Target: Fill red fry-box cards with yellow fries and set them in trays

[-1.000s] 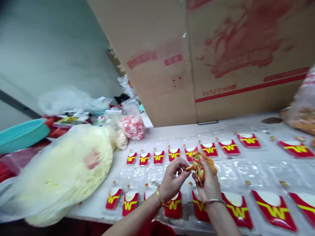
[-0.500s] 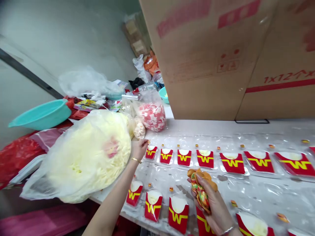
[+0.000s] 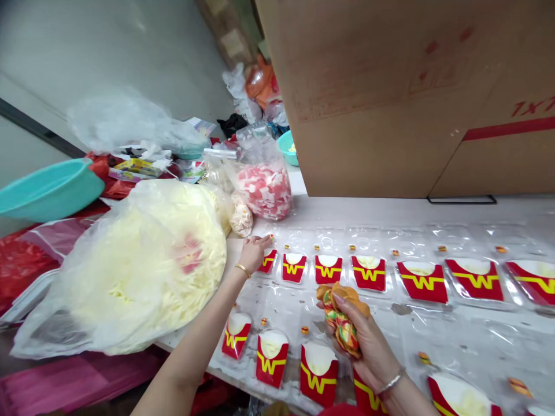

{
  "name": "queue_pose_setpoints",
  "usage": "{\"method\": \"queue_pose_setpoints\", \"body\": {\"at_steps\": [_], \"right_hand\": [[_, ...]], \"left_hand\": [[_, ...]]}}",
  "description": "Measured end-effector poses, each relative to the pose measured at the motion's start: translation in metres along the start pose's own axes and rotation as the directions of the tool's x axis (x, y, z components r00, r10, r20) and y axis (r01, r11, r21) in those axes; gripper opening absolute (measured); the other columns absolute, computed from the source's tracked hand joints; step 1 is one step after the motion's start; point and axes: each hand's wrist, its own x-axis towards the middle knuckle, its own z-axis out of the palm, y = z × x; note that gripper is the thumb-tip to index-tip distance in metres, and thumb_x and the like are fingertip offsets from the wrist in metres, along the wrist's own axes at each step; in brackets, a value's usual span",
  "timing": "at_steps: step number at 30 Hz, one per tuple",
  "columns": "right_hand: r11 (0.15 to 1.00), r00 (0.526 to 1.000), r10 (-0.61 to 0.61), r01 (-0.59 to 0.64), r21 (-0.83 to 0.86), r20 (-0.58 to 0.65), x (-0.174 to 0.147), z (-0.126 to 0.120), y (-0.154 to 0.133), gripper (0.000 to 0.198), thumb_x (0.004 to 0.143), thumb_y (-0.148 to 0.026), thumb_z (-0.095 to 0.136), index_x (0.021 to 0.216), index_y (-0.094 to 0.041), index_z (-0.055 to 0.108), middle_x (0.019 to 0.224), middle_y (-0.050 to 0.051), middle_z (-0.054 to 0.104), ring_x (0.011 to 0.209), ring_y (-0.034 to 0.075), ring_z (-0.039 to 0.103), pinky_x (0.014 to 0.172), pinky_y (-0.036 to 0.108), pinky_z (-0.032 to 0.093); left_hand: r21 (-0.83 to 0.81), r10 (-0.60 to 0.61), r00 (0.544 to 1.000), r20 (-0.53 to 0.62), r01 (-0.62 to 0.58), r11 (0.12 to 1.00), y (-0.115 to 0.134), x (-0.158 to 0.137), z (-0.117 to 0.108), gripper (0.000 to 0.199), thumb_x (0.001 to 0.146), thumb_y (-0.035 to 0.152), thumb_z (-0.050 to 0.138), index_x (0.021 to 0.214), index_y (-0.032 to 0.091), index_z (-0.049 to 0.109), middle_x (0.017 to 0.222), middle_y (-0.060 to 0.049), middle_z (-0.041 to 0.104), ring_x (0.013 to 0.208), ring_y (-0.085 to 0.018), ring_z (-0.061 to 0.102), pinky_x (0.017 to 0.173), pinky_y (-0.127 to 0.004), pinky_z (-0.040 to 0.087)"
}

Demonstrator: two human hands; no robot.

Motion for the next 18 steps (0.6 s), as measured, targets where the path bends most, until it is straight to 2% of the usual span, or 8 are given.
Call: {"method": "queue_pose_setpoints", "body": {"at_steps": [2, 4, 6, 9, 12, 15, 17, 18], "right_hand": [[1.0, 1.0, 0.016, -0.016, 0.014, 0.017, 0.001, 0.001, 0.0, 0.029, 0.078, -0.037, 0.067, 0.099, -0.017, 0.062, 0.085, 0.005, 0.066, 0.051, 0.006, 0.052, 0.034, 0.011, 0.033], [0.999, 0.999, 0.018, -0.02, 0.028, 0.038, 0.003, 0.002, -0.001, 0.03, 0.079, -0.037, 0.066, 0.101, -0.017, 0.061, 0.088, 0.005, 0.066, 0.051, 0.006, 0.052, 0.034, 0.011, 0.033], [0.999, 0.998, 0.018, -0.02, 0.036, 0.058, 0.005, 0.003, -0.002, 0.03, 0.08, -0.038, 0.064, 0.101, -0.017, 0.061, 0.084, 0.004, 0.065, 0.049, 0.006, 0.052, 0.033, 0.011, 0.032], [0.999, 0.998, 0.009, -0.011, 0.046, 0.054, 0.007, 0.002, -0.003, 0.03, 0.08, -0.038, 0.064, 0.102, -0.019, 0.06, 0.078, 0.002, 0.064, 0.048, 0.007, 0.053, 0.033, 0.012, 0.032], [1.0, 1.0, -0.01, 0.01, 0.02, 0.02, 0.007, 0.001, -0.002, 0.033, 0.078, -0.038, 0.067, 0.105, -0.021, 0.059, 0.078, 0.001, 0.064, 0.05, 0.008, 0.054, 0.034, 0.013, 0.035], [0.999, 0.999, -0.031, 0.031, -0.011, -0.018, 0.006, -0.001, -0.002, 0.035, 0.077, -0.038, 0.068, 0.106, -0.02, 0.059, 0.08, 0.002, 0.066, 0.05, 0.008, 0.054, 0.035, 0.013, 0.035], [0.999, 0.999, -0.038, 0.038, -0.001, -0.037, 0.006, -0.002, -0.002, 0.033, 0.077, -0.038, 0.068, 0.103, -0.02, 0.06, 0.084, 0.002, 0.066, 0.05, 0.007, 0.053, 0.035, 0.012, 0.034], [0.999, 0.998, -0.037, 0.037, 0.007, -0.045, 0.006, -0.003, -0.003, 0.032, 0.076, -0.038, 0.068, 0.101, -0.02, 0.06, 0.085, 0.003, 0.067, 0.051, 0.006, 0.053, 0.035, 0.011, 0.034]], "left_hand": [[-0.129, -0.032, 0.999, -0.03, 0.028, 0.991, 0.017, -0.005, -0.014, 0.041, 0.083, 0.008, 0.045, 0.118, 0.024, 0.058, 0.132, -0.008, 0.052, 0.111, -0.026, 0.049, 0.09, -0.044, 0.036], [-0.371, 0.008, 0.999, -0.043, -0.024, 0.928, 0.044, -0.015, -0.032, 0.028, 0.088, 0.021, 0.047, 0.113, 0.02, 0.06, 0.125, -0.01, 0.056, 0.111, -0.024, 0.05, 0.091, -0.041, 0.038], [-0.65, 0.171, 0.985, 0.012, -0.122, 0.75, 0.077, -0.029, -0.052, 0.025, 0.089, 0.033, 0.048, 0.106, 0.019, 0.061, 0.111, -0.008, 0.062, 0.102, -0.02, 0.055, 0.089, -0.034, 0.041], [-0.861, 0.337, 0.937, 0.095, -0.093, 0.5, 0.122, -0.049, -0.069, 0.027, 0.083, 0.041, 0.058, 0.097, 0.017, 0.061, 0.097, -0.006, 0.064, 0.091, -0.017, 0.057, 0.083, -0.029, 0.044], [-0.935, 0.285, 0.948, 0.142, 0.034, 0.352, 0.148, -0.06, -0.061, 0.025, 0.082, 0.039, 0.06, 0.085, 0.015, 0.058, 0.082, -0.003, 0.062, 0.076, -0.013, 0.056, 0.071, -0.025, 0.044], [-0.97, 0.181, 0.973, 0.142, 0.099, 0.223, 0.149, -0.055, -0.043, 0.025, 0.081, 0.038, 0.061, 0.082, 0.014, 0.054, 0.078, -0.002, 0.059, 0.071, -0.011, 0.054, 0.066, -0.024, 0.043], [-0.969, 0.084, 0.993, 0.082, 0.06, 0.24, 0.139, -0.044, -0.032, 0.025, 0.081, 0.038, 0.06, 0.082, 0.015, 0.053, 0.077, -0.002, 0.058, 0.07, -0.011, 0.054, 0.065, -0.024, 0.043], [-0.952, 0.022, 0.999, 0.03, 0.021, 0.306, 0.131, -0.036, -0.028, 0.024, 0.082, 0.038, 0.059, 0.082, 0.015, 0.053, 0.076, -0.002, 0.058, 0.069, -0.011, 0.054, 0.065, -0.024, 0.043]]}}
